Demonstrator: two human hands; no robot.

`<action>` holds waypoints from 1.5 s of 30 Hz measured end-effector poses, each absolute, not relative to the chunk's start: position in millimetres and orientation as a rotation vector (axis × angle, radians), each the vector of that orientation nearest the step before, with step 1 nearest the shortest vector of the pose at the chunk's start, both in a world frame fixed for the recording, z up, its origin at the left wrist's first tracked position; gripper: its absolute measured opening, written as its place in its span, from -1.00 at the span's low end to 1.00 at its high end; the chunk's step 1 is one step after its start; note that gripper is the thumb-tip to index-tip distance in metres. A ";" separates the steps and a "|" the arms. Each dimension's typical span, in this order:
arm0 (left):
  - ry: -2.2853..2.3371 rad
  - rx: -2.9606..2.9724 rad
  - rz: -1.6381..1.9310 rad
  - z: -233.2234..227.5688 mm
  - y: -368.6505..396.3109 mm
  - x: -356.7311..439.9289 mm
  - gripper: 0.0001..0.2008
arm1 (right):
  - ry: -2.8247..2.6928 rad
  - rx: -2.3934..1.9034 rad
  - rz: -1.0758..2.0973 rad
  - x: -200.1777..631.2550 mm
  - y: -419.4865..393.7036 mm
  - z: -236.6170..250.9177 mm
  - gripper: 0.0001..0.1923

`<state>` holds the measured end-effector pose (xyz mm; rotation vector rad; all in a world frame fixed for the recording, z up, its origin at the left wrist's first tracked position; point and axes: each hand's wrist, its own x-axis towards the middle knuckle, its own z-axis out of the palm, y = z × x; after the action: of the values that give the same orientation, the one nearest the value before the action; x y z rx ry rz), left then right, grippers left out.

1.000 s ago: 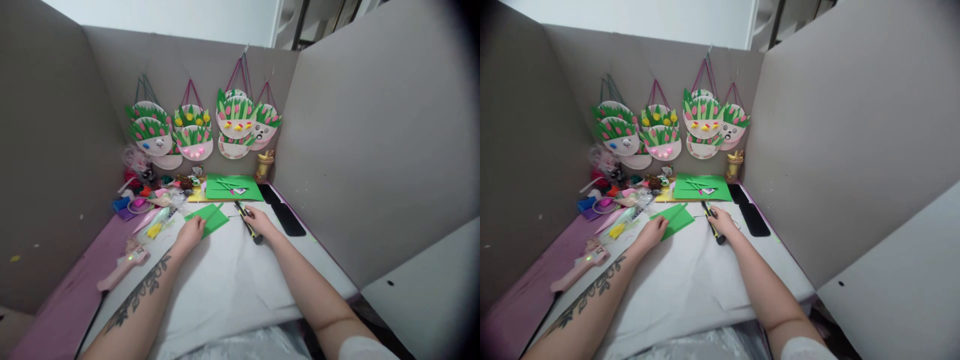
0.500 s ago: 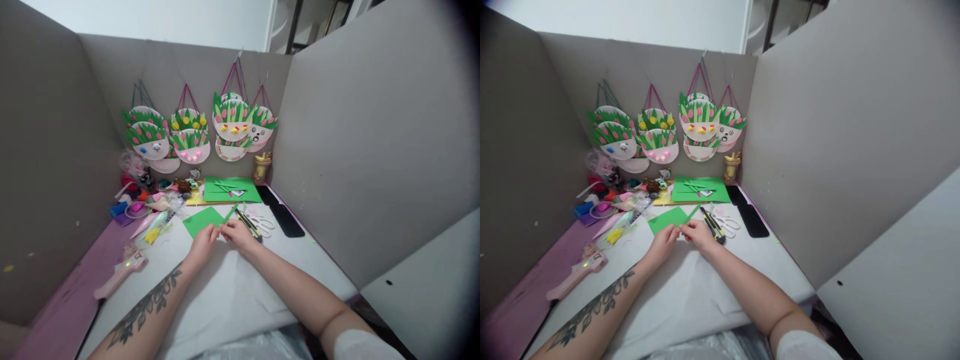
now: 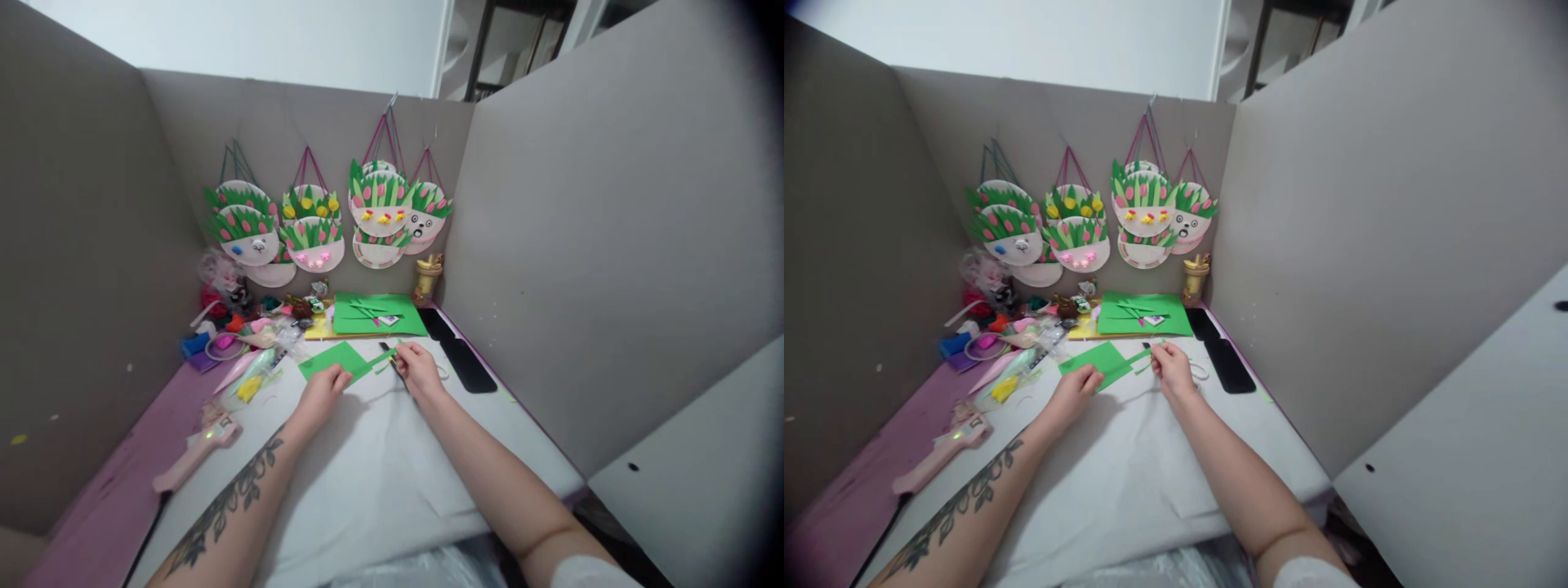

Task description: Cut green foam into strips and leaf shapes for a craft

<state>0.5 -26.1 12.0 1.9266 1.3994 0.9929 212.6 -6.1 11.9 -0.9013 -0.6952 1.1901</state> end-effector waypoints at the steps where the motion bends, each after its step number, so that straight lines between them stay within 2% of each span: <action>1: 1.415 1.886 1.032 14.1 -26.3 -0.1 -0.69 | -0.641 -0.881 1.177 213.0 -5.7 12.5 -0.63; 5: 1.343 1.622 1.148 19.2 -30.7 7.6 -0.72 | -0.531 -0.823 1.205 201.0 -12.2 13.2 -0.58; 10: 1.189 1.268 1.246 11.2 -38.9 27.1 -0.63 | -0.941 -0.865 1.445 165.3 -34.2 4.3 -0.61; 16: 1.232 1.166 1.305 4.5 -36.6 26.3 -0.55 | -1.327 -0.986 1.310 163.8 -38.9 7.7 -0.74; 19: 1.205 1.104 1.377 10.7 -30.0 15.9 -0.54 | -1.372 -1.095 1.140 192.3 -29.8 17.9 -0.80; 21: 1.216 1.020 1.429 15.8 -25.5 7.9 -0.54 | -1.406 -1.270 0.899 224.1 -22.2 23.1 -0.82; 23: 1.225 0.941 1.445 19.6 -22.8 2.6 -0.51 | -1.587 -1.539 0.552 260.1 -15.4 24.7 -0.85; 25: 1.222 0.875 1.435 21.0 -22.5 1.7 -0.47 | -1.744 -1.922 0.337 290.7 -10.9 22.4 -0.89; 28: 1.217 0.829 1.387 19.1 -24.8 6.0 -0.45 | -1.926 -2.205 0.342 311.6 -8.2 15.9 -0.80; 32: 1.214 0.831 1.354 13.3 -25.8 9.3 -0.46 | -2.085 -2.192 0.383 304.1 -8.1 13.0 -0.65; 35: 1.203 0.829 1.354 9.4 -23.7 7.3 -0.46 | -2.140 -2.195 0.393 297.9 -8.6 16.3 -0.64; 37: 1.212 0.819 1.349 7.6 -22.3 5.9 -0.46 | -2.174 -2.214 0.278 297.2 -9.1 19.3 -0.69; 41: 1.250 0.786 1.372 6.2 -21.9 6.1 -0.43 | -2.120 -2.217 -0.173 298.8 -11.1 26.3 -0.73; 45: 1.233 0.767 1.366 6.1 -23.0 7.5 -0.44 | -1.937 -2.321 -0.210 313.0 -18.4 35.7 -0.73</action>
<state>7.5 -23.0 6.1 0.7670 1.2325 1.3661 313.0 -18.4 35.7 -2.3214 -1.9370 -0.2101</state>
